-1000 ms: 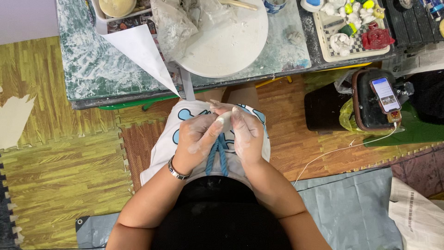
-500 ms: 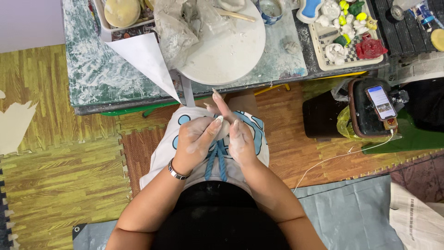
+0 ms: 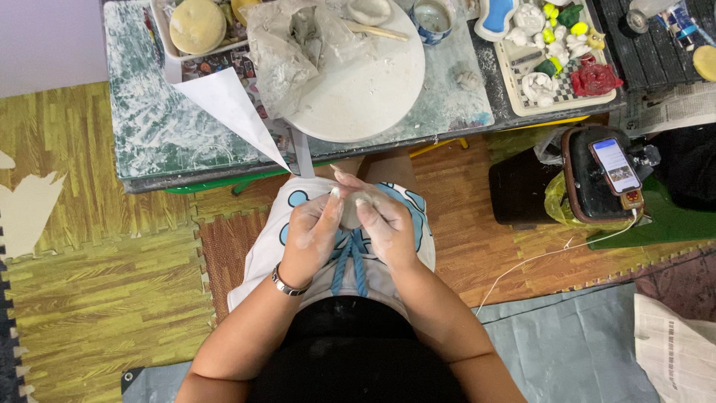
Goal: The person sits at a workbench and shapes a small piece of white clay by hand. They repeatedly roll the clay between their palms to form a ball, then flatten it on a white plate. The person occasionally dips their fingers into a container of water to moisten the clay and continues to refine its shape.
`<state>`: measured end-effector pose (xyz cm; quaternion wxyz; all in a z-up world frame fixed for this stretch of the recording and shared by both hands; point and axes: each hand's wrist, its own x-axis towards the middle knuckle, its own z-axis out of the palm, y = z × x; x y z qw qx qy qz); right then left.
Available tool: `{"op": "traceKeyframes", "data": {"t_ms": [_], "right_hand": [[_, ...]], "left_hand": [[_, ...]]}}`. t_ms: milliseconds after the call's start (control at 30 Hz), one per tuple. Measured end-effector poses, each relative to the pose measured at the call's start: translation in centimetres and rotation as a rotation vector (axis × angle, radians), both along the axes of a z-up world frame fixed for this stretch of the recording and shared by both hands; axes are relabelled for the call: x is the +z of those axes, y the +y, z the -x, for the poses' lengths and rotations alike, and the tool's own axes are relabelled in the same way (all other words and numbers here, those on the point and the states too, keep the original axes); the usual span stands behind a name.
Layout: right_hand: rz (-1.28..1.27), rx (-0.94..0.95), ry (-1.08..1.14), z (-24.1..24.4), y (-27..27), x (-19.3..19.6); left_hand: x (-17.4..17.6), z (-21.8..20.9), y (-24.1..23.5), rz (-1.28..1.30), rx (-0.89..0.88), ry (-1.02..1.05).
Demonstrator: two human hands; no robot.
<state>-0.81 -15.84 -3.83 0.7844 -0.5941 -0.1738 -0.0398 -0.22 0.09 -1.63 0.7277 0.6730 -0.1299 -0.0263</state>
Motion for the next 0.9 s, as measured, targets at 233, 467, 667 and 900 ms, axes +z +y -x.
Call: {"op": "traceKeyframes", "data": {"t_ms": [233, 467, 667, 900], "right_hand": [[-0.222, -0.121, 0.144, -0.1, 0.1, -0.1], [-0.177, -0.108, 0.094, -0.1, 1.1, -0.2], [-0.301, 0.159, 0.067, 0.0, -0.2, 0.2], [-0.076, 0.021, 0.093, -0.1, -1.3, 0.3]], "left_hand": [[0.6, 0.0, -0.4, 0.023, -0.147, -0.030], [1.7, -0.1, -0.4, -0.211, 0.095, -0.154], [1.9, 0.1, -0.2, -0.239, 0.183, -0.250], [1.6, -0.1, 0.5, -0.361, 0.117, -0.385]]}}
